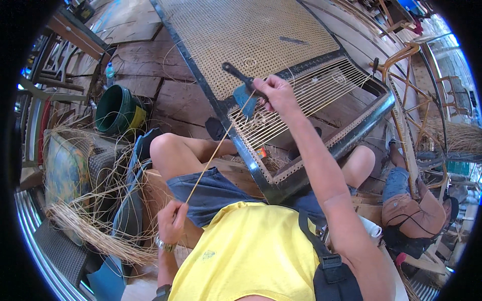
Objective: Manually weaving or repairing a rattan/bamboo furniture piece using thin strips of material.
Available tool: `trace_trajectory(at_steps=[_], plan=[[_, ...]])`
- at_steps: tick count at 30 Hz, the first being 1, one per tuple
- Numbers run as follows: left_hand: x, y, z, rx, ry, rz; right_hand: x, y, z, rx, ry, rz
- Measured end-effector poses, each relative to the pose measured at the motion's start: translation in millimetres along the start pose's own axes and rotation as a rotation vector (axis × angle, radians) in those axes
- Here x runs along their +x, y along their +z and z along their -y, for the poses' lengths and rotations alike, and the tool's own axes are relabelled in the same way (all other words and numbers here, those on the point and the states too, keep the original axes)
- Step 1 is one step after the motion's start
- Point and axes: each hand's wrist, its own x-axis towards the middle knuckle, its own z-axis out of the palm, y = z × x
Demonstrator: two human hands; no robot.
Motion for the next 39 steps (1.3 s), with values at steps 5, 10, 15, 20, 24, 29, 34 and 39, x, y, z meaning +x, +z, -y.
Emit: trace_trajectory(at_steps=[5, 10, 15, 20, 24, 29, 34, 39], plan=[[-14, -45, 3, 0.047, -0.243, 0.184, -3, 14, 7, -0.134, -0.091, 0.104], [67, -42, -46, -0.061, 0.090, 0.015, -20, 38, 4, -0.104, -0.098, 0.157], [163, 67, -31, -0.315, 0.144, 0.176, -19, 56, -12, -0.074, -0.121, 0.176], [163, 91, -49, -0.630, -0.079, 0.422, -21, 46, -22, -0.177, -0.138, 0.150], [198, 66, -52, -0.840, -0.139, 0.187, -17, 29, -27, -0.166, -0.168, 0.282], [249, 25, -70, -0.780, -0.164, 0.221, -39, 41, -15, -0.182, 0.008, 0.587], [277, 30, -94, -0.760, -0.116, 0.236, -57, 70, -20, -0.149, 0.096, 0.694], [294, 49, -109, -0.673, -0.044, 0.180, -64, 94, -31, -0.077, 0.096, 0.652]])
